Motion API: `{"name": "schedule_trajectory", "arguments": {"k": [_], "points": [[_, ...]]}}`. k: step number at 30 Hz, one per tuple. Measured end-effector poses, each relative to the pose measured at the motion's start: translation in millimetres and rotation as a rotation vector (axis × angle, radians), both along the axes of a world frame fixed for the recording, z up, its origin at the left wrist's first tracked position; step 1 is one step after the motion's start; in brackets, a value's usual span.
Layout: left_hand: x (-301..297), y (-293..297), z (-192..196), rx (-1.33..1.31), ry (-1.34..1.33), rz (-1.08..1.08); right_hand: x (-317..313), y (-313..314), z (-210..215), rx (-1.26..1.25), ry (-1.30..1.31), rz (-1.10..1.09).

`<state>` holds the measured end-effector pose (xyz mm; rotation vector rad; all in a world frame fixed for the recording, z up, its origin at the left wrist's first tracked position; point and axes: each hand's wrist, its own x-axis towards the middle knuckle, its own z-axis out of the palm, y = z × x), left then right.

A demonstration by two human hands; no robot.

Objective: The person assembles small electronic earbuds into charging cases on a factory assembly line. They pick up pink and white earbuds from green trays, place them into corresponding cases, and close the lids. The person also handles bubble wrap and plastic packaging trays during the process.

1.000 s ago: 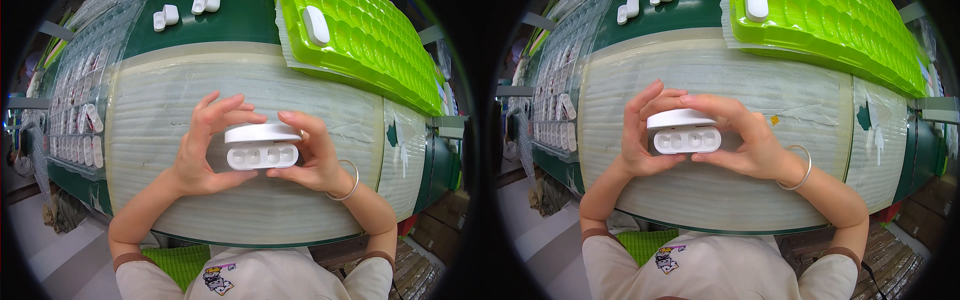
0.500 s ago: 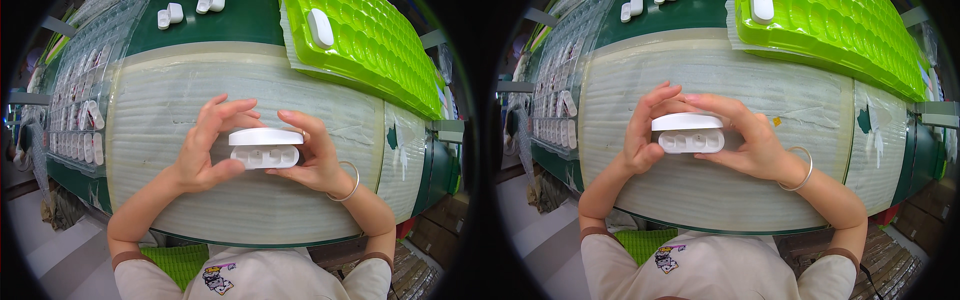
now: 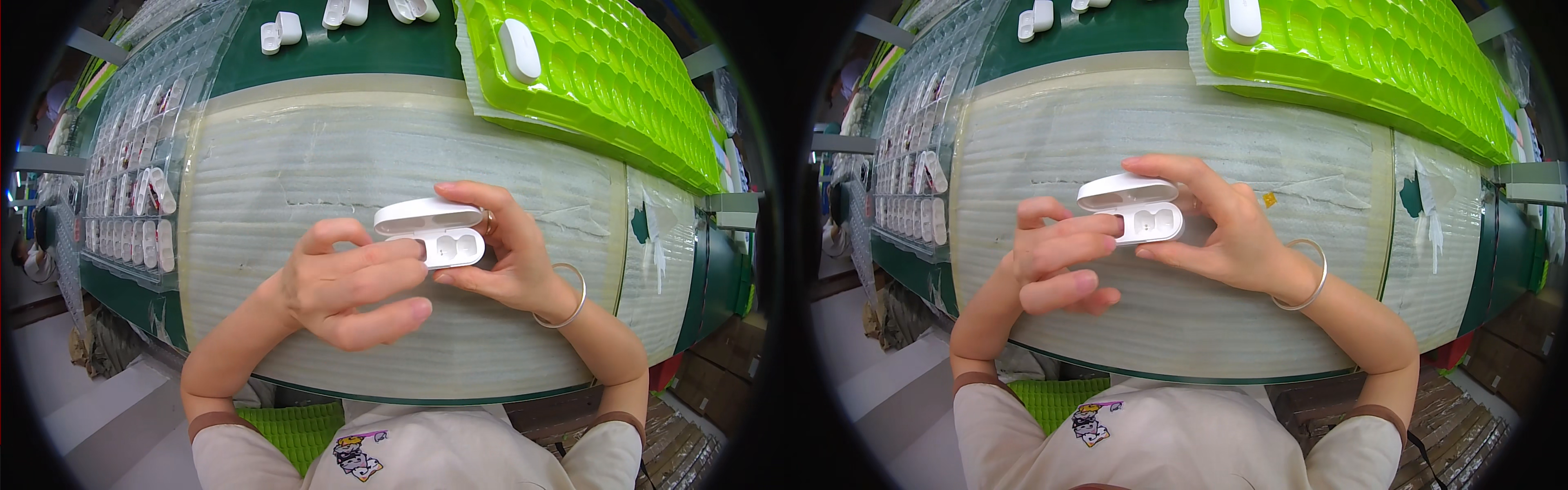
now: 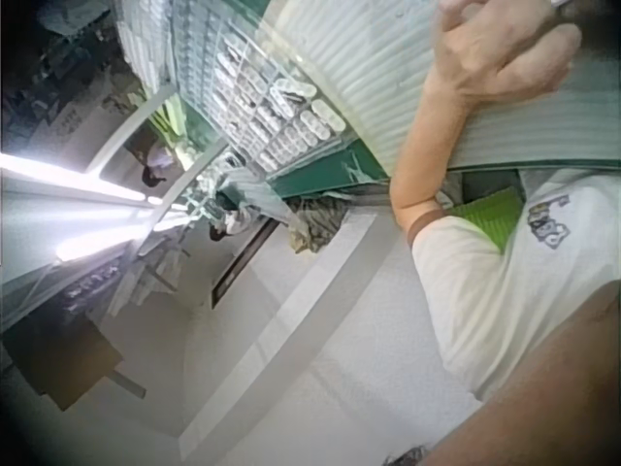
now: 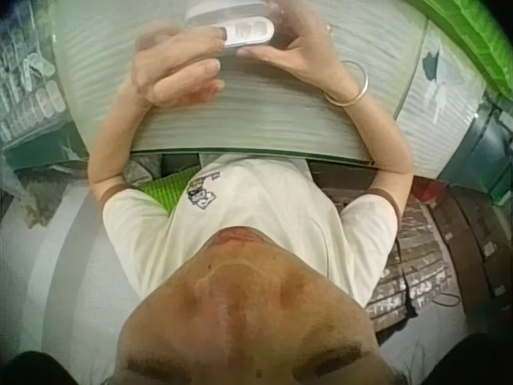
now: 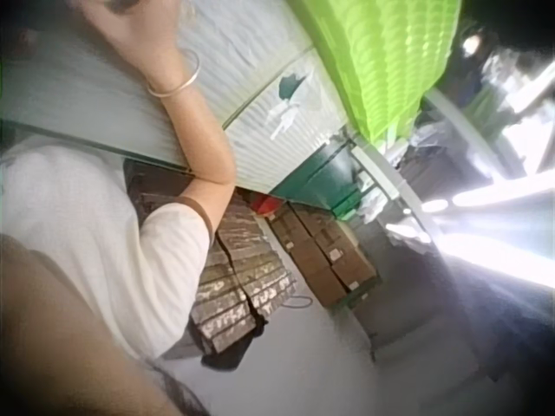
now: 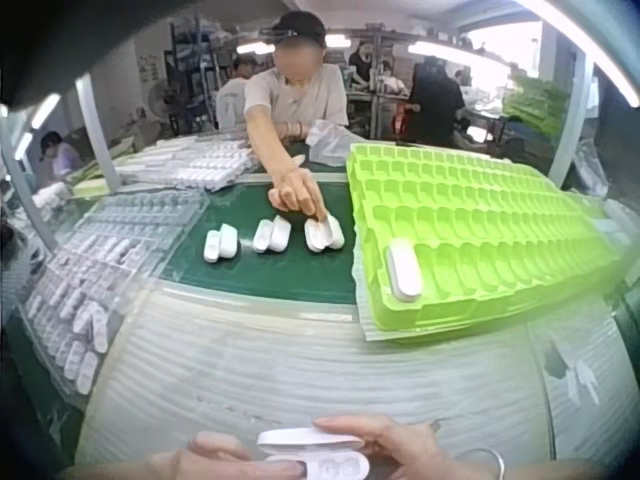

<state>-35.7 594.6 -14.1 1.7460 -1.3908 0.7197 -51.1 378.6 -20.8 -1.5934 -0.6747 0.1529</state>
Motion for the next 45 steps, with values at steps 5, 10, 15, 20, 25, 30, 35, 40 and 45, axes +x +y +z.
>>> {"name": "schedule_trajectory", "arguments": {"k": [5, 10, 15, 20, 25, 30, 35, 40, 45], "points": [[2, -3, 3, 0.023, -0.112, -0.087, 1, -2, 6, 0.054, 0.176, 0.091], [-1, -2, 4, 0.032, -0.107, -0.111, 0, -1, 8, 0.044, 0.221, 0.14], [3, 4, 7, -0.222, 0.048, -0.033, -1, 0, 7, -0.064, 0.125, 0.137], [-6, 2, 1, -0.014, 0.137, -0.165, 0, 3, 8, -0.067, 0.035, 0.141], [-4, -4, -5, -0.009, 0.135, -0.176, 1, 2, 16, -0.172, 0.096, 0.182], [-5, -3, -5, -0.001, 0.12, -0.2, -1, 2, 9, -0.108, 0.142, 0.184], [-4, -8, -7, 0.059, 0.015, -0.153, 3, 3, 18, -0.231, 0.21, 0.26], [9, 8, -6, -0.288, 0.087, 0.054, 0, 8, 3, -0.026, -0.053, 0.145], [22, 13, -15, -0.398, 0.455, 0.198, 1, 7, 3, 0.026, -0.236, 0.108]]}}
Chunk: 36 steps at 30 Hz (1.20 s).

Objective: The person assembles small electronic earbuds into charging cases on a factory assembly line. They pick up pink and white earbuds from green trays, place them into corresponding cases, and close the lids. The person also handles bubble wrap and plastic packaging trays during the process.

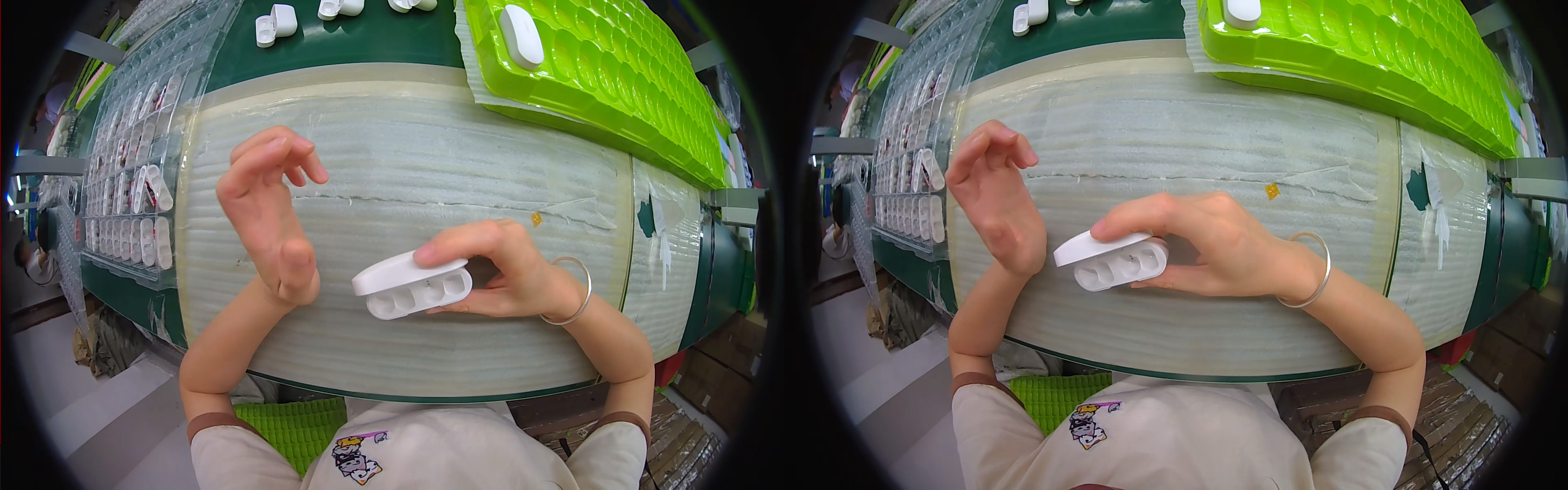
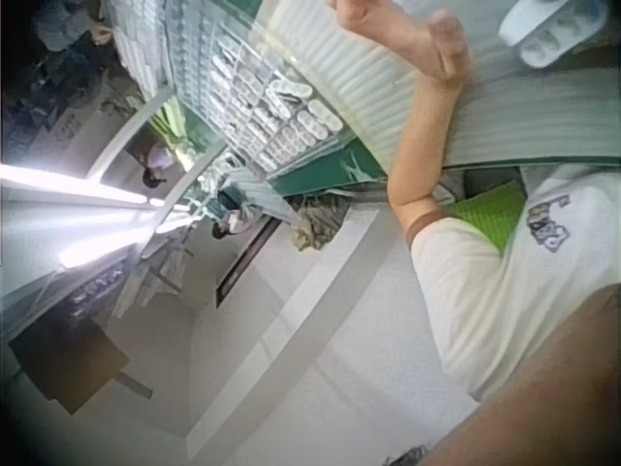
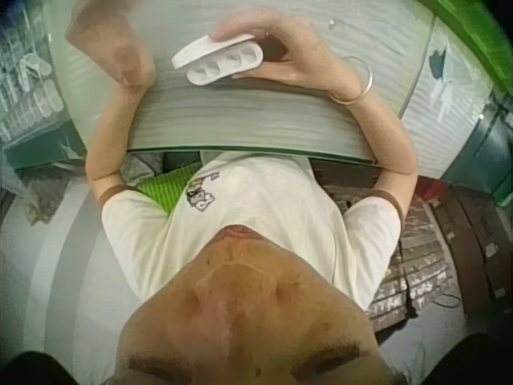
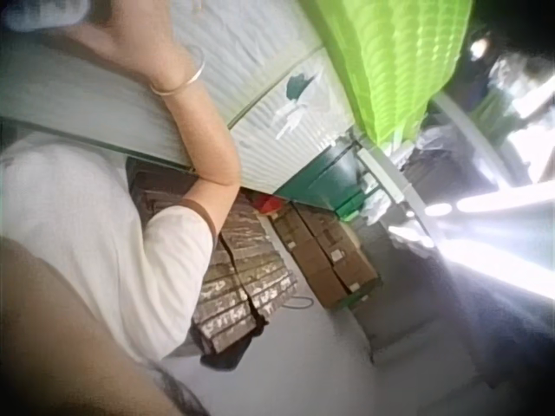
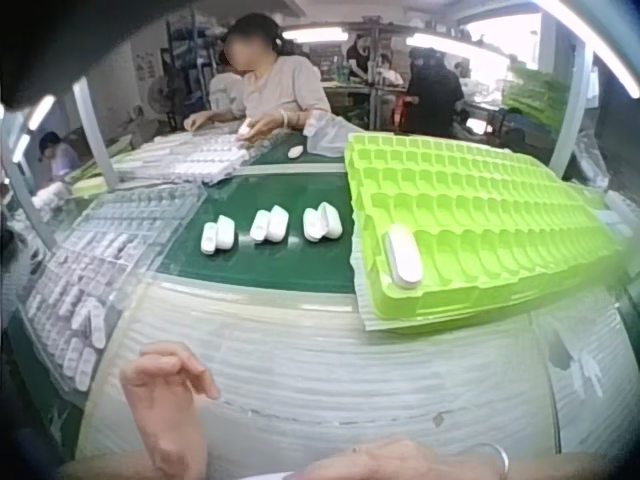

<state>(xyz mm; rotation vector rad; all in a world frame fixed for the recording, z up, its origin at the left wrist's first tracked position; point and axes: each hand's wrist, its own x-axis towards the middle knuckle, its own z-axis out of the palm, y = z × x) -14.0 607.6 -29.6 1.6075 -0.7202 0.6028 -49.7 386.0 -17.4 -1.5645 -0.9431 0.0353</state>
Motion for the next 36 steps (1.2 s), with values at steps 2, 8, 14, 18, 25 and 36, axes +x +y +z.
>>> {"name": "schedule_trajectory", "arguments": {"k": [2, 8, 14, 18, 25, 36], "points": [[2, -2, -3, 0.014, 0.086, -0.042, 0, -3, -2, -0.01, -0.012, 0.005], [2, 3, -3, 0.075, 0.153, -0.11, 1, -3, -3, -0.005, 0.008, 0.036], [-8, -4, 9, 0.28, -0.213, -0.018, -1, -2, -7, 0.09, 0.206, -0.082], [-19, -11, 19, 0.582, -0.669, 0.058, -1, -5, -4, 0.174, 0.386, -0.067], [-19, -3, 23, 0.693, -0.589, 0.055, -2, -6, -2, 0.132, 0.352, -0.085], [2, 7, 25, 0.383, -0.972, 0.192, -3, -7, -2, 0.235, 0.375, -0.097]]}}
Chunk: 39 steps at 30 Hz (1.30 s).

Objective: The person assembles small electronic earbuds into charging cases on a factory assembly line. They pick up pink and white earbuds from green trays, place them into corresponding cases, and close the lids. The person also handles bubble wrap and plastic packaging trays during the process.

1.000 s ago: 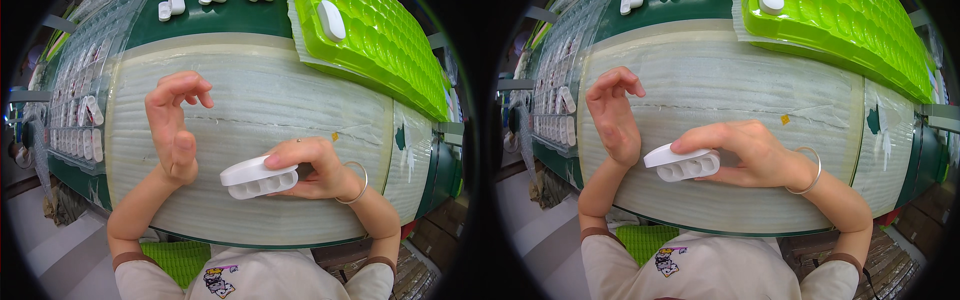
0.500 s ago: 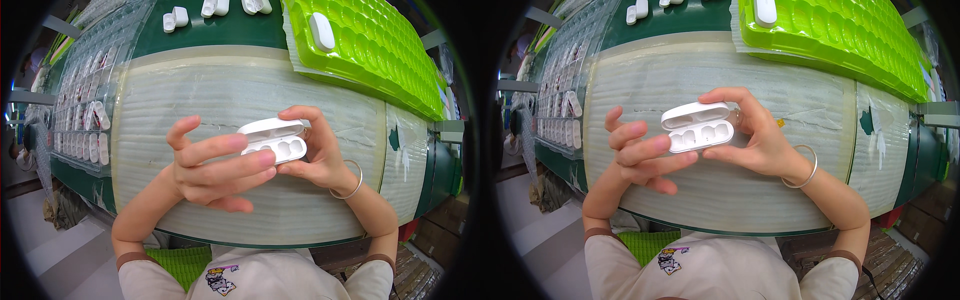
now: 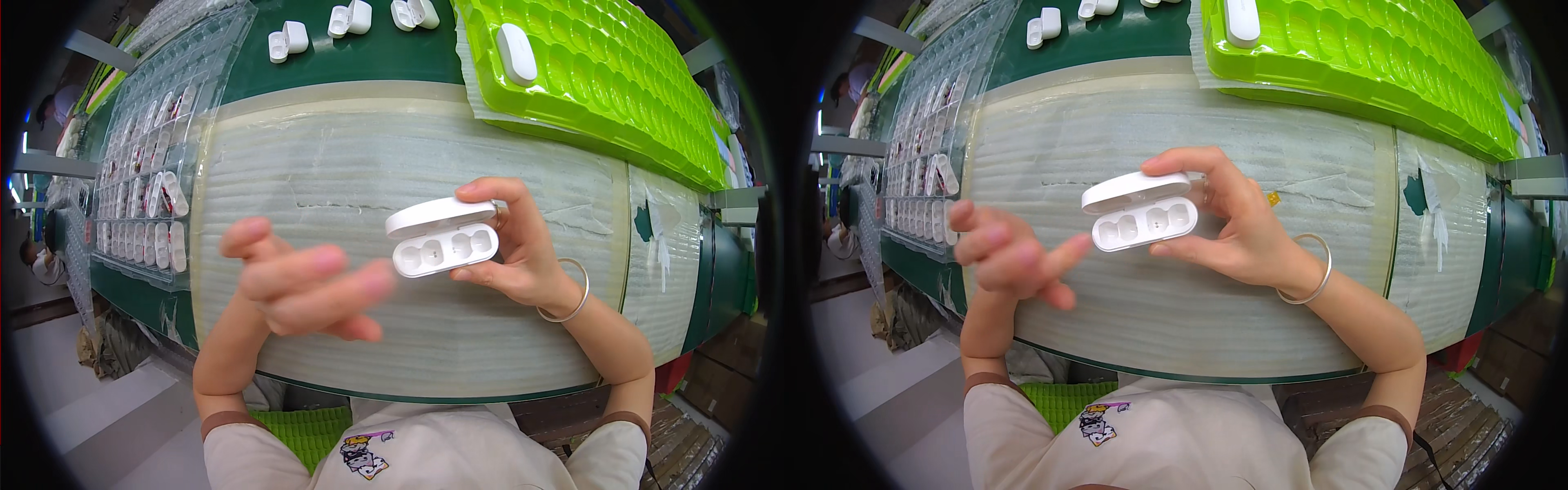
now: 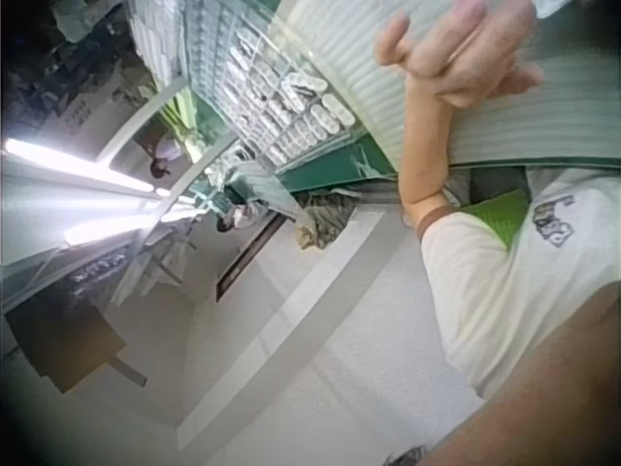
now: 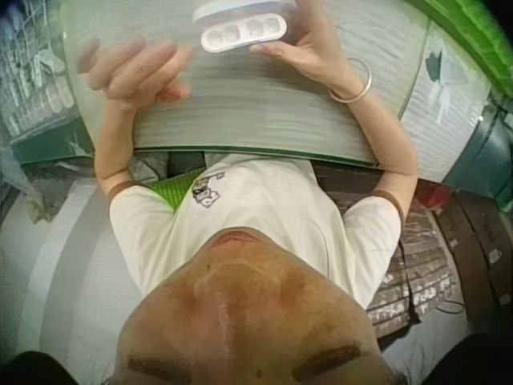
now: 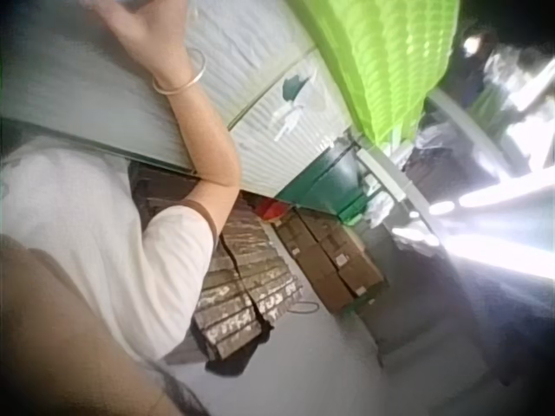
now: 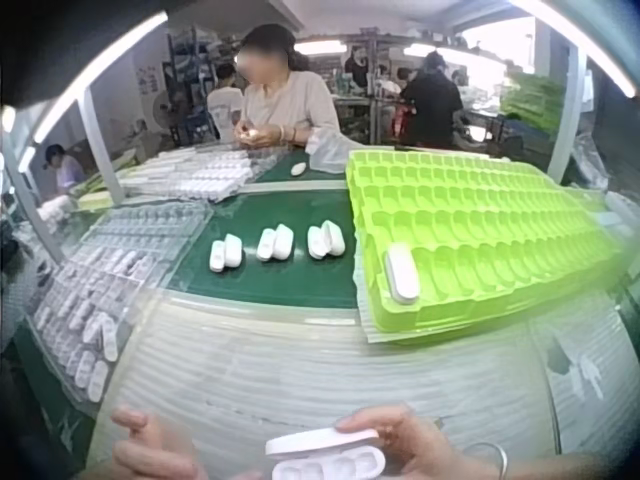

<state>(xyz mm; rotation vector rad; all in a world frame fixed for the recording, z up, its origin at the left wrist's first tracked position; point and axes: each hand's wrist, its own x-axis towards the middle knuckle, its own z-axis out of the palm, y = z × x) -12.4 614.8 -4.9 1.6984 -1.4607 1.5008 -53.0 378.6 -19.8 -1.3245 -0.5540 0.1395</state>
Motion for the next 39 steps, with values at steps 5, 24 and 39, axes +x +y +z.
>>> {"name": "schedule_trajectory", "arguments": {"k": [5, 24, 39], "points": [[-4, 10, 2, -0.055, 0.517, -0.001, 1, -1, -6, -0.037, -0.163, -0.033], [-19, -22, -5, 0.123, 1.267, -0.111, 5, 1, 18, -0.036, 0.354, 0.005], [-17, -32, 17, -0.361, 2.288, -0.663, 7, -4, 14, 0.011, 0.355, 0.057]]}}
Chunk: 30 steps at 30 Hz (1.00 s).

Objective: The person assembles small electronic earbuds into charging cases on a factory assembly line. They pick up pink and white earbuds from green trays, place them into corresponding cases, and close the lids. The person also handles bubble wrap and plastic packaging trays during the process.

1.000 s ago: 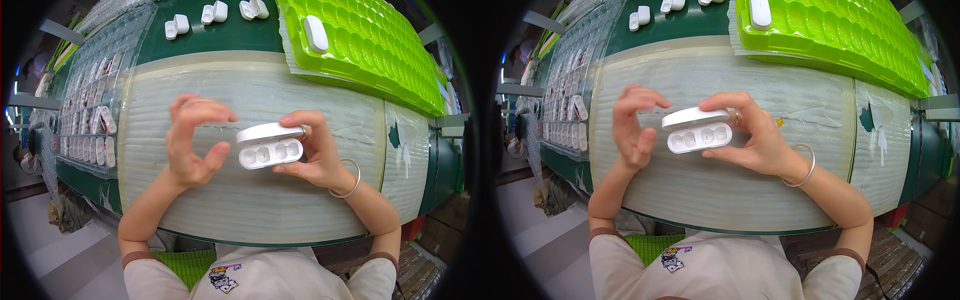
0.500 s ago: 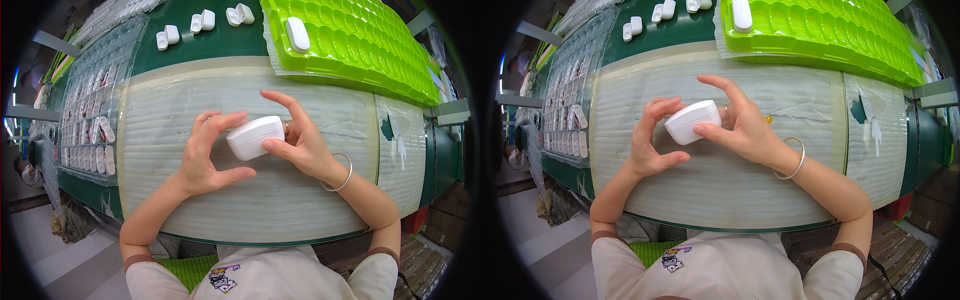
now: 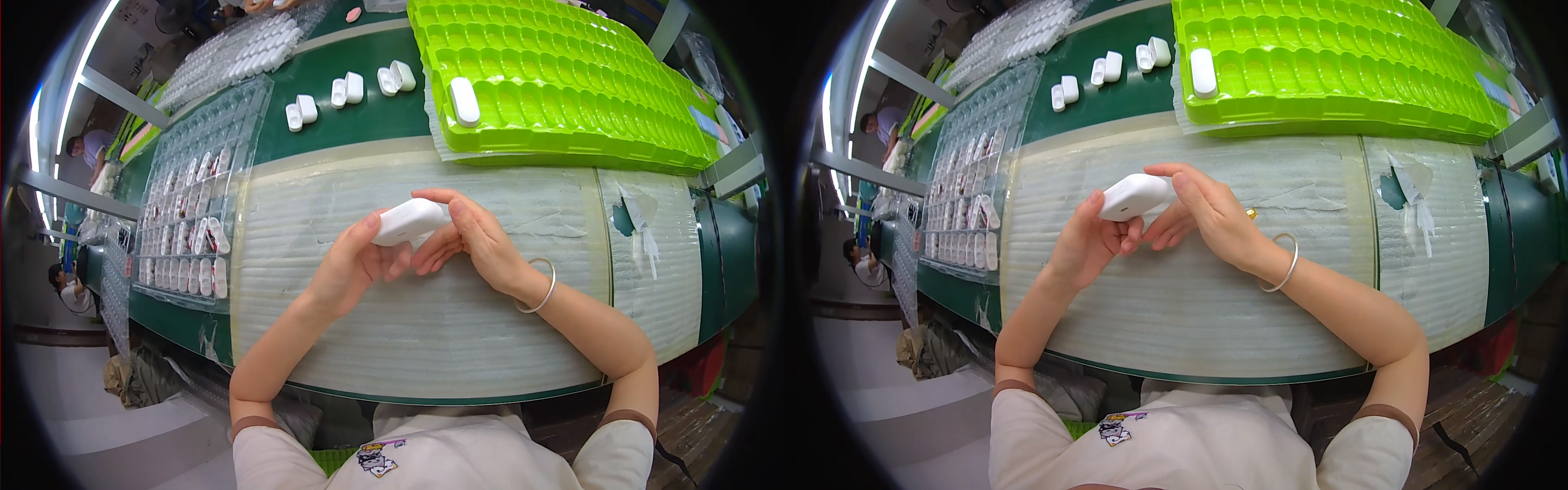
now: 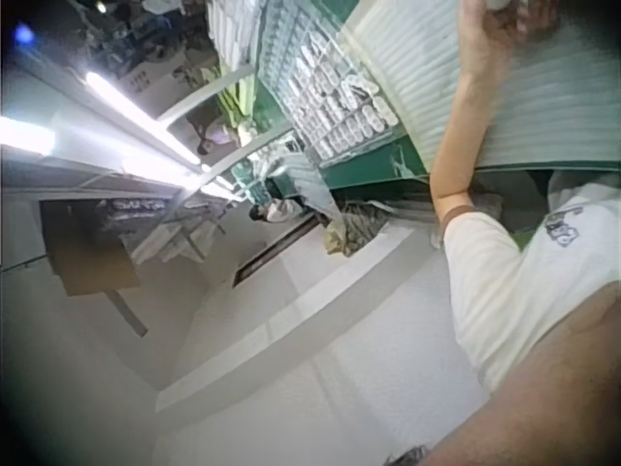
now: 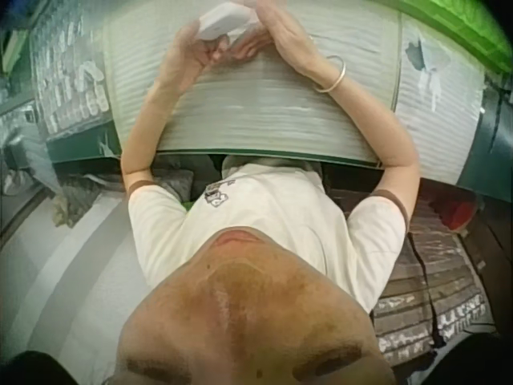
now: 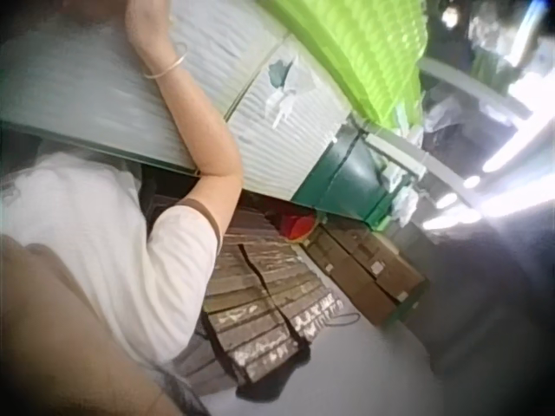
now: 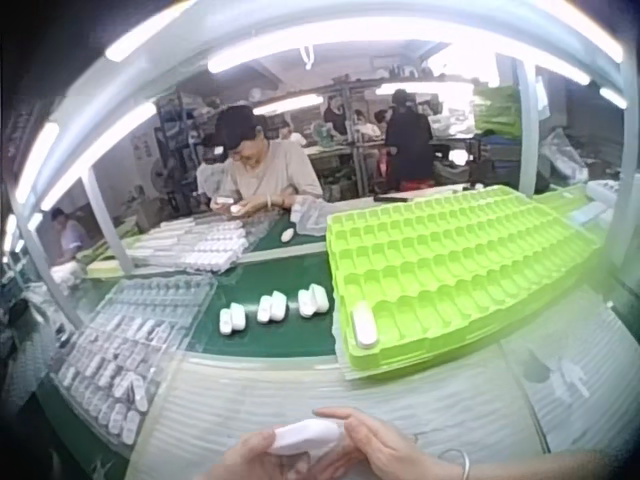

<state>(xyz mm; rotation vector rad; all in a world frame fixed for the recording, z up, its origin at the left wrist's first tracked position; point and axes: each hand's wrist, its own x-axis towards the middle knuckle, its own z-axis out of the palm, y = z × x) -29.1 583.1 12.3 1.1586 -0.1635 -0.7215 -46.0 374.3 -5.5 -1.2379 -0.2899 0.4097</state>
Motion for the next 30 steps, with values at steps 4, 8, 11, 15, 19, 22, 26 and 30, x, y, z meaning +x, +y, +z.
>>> {"name": "schedule_trajectory", "arguments": {"k": [4, 8, 11, 15, 19, 22, 26, 30], "points": [[15, -20, 22, 0.111, -0.329, 0.159, -2, 6, 1, 0.03, 0.048, -0.086], [54, -63, 37, 0.53, -1.206, 0.411, -2, 7, 3, -0.028, 0.0, -0.057], [75, -120, 50, 0.816, -1.483, 0.536, -1, 4, 0, -0.051, 0.0, -0.067], [100, -160, 34, 1.204, -1.673, 0.555, -3, 9, 2, -0.062, -0.029, -0.05], [102, -165, 24, 1.219, -1.704, 0.567, -4, 8, 1, -0.047, -0.03, -0.072], [113, -144, 30, 1.088, -1.673, 0.623, -3, 6, -1, -0.077, -0.029, -0.06], [179, -49, 23, 1.43, -1.487, 0.832, -2, 8, 0, -0.117, -0.075, -0.045], [213, 35, -22, 1.818, -1.186, 0.903, 1, 10, -1, -0.152, -0.118, -0.044]]}}
